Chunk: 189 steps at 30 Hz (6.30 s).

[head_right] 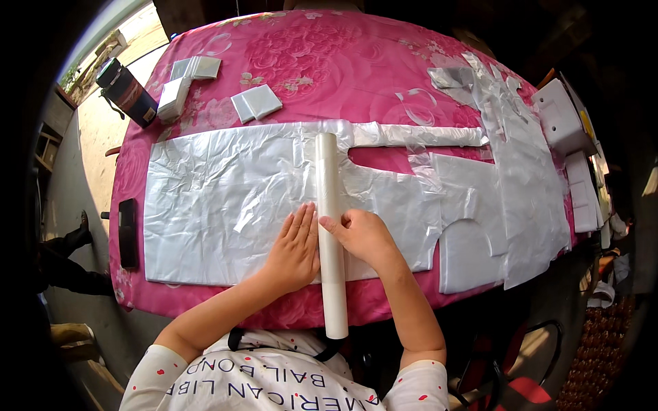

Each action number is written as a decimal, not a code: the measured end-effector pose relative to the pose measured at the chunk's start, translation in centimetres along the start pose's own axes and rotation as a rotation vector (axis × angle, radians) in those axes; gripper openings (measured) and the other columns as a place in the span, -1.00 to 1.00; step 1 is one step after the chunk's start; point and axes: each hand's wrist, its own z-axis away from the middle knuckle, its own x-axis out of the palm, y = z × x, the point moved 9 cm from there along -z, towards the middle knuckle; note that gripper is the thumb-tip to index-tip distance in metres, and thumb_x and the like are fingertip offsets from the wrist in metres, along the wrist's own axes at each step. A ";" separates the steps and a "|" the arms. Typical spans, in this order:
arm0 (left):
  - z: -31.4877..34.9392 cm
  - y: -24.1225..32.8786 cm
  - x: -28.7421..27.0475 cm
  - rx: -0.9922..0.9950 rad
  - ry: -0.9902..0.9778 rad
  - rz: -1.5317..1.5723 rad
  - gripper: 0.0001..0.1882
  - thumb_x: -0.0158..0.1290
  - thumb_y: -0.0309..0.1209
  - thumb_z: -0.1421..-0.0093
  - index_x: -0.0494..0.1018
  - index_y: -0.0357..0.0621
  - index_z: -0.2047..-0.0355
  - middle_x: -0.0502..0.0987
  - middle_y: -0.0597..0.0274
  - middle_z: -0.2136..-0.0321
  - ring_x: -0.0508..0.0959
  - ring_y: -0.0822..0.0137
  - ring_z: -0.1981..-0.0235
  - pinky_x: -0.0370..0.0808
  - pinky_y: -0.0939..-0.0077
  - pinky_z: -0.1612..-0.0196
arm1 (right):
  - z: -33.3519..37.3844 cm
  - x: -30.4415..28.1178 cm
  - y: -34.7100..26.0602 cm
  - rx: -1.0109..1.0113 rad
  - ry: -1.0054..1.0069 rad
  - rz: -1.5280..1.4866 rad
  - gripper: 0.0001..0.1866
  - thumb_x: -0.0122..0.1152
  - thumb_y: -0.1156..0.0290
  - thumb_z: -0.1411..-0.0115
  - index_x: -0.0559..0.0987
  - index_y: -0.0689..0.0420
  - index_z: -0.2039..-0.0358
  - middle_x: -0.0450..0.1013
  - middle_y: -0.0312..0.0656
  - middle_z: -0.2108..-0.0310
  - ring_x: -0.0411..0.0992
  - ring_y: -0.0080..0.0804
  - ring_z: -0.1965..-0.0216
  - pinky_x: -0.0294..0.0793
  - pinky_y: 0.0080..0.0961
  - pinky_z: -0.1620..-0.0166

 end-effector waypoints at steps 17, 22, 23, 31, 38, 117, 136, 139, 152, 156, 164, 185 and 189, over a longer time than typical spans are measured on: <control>0.2 0.3 -0.2 0.016 0.013 0.064 -0.38 -0.28 -0.33 -0.12 0.07 -0.57 -0.12 0.06 -0.31 -0.18 0.03 -0.09 -0.26 -0.12 0.10 -0.28 | -10.1 -20.3 7.4 -0.562 0.491 -1.921 -0.67 -0.20 0.35 -0.28 0.37 0.28 0.06 0.40 -0.09 0.03 0.37 -0.19 -0.01 0.39 -0.23 -0.03; 0.2 0.3 0.0 0.008 0.021 0.071 -0.37 -0.28 -0.33 -0.11 0.07 -0.55 -0.13 0.06 -0.29 -0.19 0.03 -0.08 -0.26 -0.12 0.13 -0.29 | -9.9 -18.2 2.4 -0.473 0.425 -1.657 -0.76 -0.06 0.43 -0.23 0.38 0.22 0.12 0.37 -0.09 0.01 0.33 -0.21 -0.04 0.34 -0.27 -0.06; 0.2 0.4 0.0 0.011 0.028 0.068 -0.37 -0.28 -0.32 -0.11 0.07 -0.54 -0.13 0.06 -0.29 -0.19 0.03 -0.07 -0.26 -0.13 0.14 -0.29 | -10.1 -17.3 2.7 -0.424 0.417 -1.641 -0.77 -0.05 0.43 -0.23 0.38 0.22 0.13 0.37 -0.09 0.01 0.33 -0.22 -0.04 0.34 -0.27 -0.06; 0.0 0.2 0.5 -0.006 -0.026 0.042 -0.37 -0.30 -0.28 -0.14 0.09 -0.52 -0.14 0.07 -0.26 -0.20 0.02 -0.05 -0.27 -0.12 0.13 -0.29 | -9.9 -17.2 9.1 -0.390 0.779 -1.595 -0.51 0.01 0.38 -0.21 0.23 0.18 -0.14 0.29 -0.12 -0.04 0.33 -0.26 -0.01 0.34 -0.27 -0.02; 0.1 0.2 0.1 -0.002 -0.022 0.005 -0.38 -0.30 -0.28 -0.14 0.10 -0.52 -0.13 0.09 -0.26 -0.18 0.06 -0.07 -0.25 -0.08 0.12 -0.28 | -9.4 -19.5 14.3 0.018 0.692 -0.728 -0.36 0.05 0.25 -0.22 0.10 0.20 -0.23 0.34 -0.04 -0.03 0.32 -0.32 -0.04 0.30 -0.33 -0.04; 27.8 -18.6 -13.3 -0.746 0.504 1.099 -0.74 -0.13 -0.54 -0.23 0.34 -0.31 0.07 0.47 0.14 0.14 0.46 0.41 0.14 0.38 0.51 0.04 | 4.2 13.4 -15.4 -1.181 -0.118 0.590 -0.44 0.00 0.09 -0.16 0.32 0.10 -0.12 0.20 -0.10 -0.17 0.12 -0.15 -0.20 0.03 -0.23 -0.23; 29.8 -16.1 -15.2 -1.027 0.169 0.135 -0.03 0.28 -0.27 0.09 -0.07 -0.44 -0.17 0.34 -0.15 0.18 0.42 -0.05 0.18 0.39 0.21 0.11 | 1.6 30.4 -33.3 -1.287 0.083 0.290 -0.52 0.04 0.17 -0.10 0.44 0.18 0.02 0.33 -0.08 -0.02 0.12 -0.17 -0.19 -0.10 -0.16 -0.26; 30.0 -16.4 -14.3 -1.002 0.293 0.582 -0.14 0.27 -0.38 0.11 0.08 -0.35 -0.15 0.42 -0.03 0.23 0.47 0.13 0.22 0.41 0.36 0.13 | 0.8 27.1 -31.1 -1.014 0.275 -0.083 -0.35 0.11 0.31 -0.04 0.19 0.22 -0.15 0.08 0.08 -0.18 0.06 0.00 -0.20 -0.16 -0.18 -0.27; 22.9 -10.9 -12.3 -0.829 0.221 1.572 -0.46 0.23 -0.28 0.07 0.29 -0.20 0.11 0.44 0.22 0.37 0.47 0.48 0.44 0.45 0.53 0.33 | 1.2 21.6 -26.5 -0.262 -0.556 -1.157 -0.28 0.30 0.17 -0.02 0.16 0.30 -0.02 0.40 -0.16 0.39 0.43 -0.43 0.36 0.49 -0.47 0.23; 22.7 -10.6 -10.7 -0.968 0.120 1.593 -0.56 0.24 -0.42 0.11 0.34 -0.20 0.21 0.42 0.31 0.43 0.46 0.49 0.48 0.46 0.55 0.40 | 1.9 21.6 -24.9 -0.203 -0.559 -1.270 -0.29 0.31 0.22 -0.02 0.14 0.29 -0.03 0.39 -0.18 0.42 0.41 -0.44 0.40 0.49 -0.48 0.26; 21.6 -8.5 -10.3 -0.767 -0.063 1.941 -0.60 0.19 -0.26 0.06 0.34 -0.18 0.28 0.43 0.28 0.45 0.46 0.46 0.46 0.43 0.56 0.41 | 3.7 22.4 -22.6 -0.113 -0.622 -1.385 -0.34 0.28 0.26 -0.03 0.14 0.26 0.00 0.39 -0.16 0.40 0.41 -0.43 0.36 0.48 -0.45 0.24; 30.7 -9.6 -4.4 -1.180 -0.329 1.801 -0.51 -0.32 -0.05 -0.26 0.34 -0.21 0.13 0.43 0.18 0.52 0.43 0.38 0.60 0.44 0.44 0.50 | -8.4 10.7 -13.5 -0.180 0.116 -0.800 -0.49 0.14 0.16 -0.12 0.34 0.18 -0.01 0.40 -0.29 0.20 0.30 -0.63 0.23 0.27 -0.64 0.14; 31.0 -9.9 -4.9 -1.095 -0.319 1.726 -0.58 -0.10 -0.06 -0.22 0.34 -0.21 0.18 0.44 0.22 0.54 0.44 0.42 0.61 0.44 0.49 0.52 | -9.4 11.4 -14.0 -0.131 -0.203 -0.693 -0.70 0.07 0.19 -0.18 0.53 0.14 0.21 0.49 -0.34 0.33 0.30 -0.73 0.46 0.27 -0.73 0.34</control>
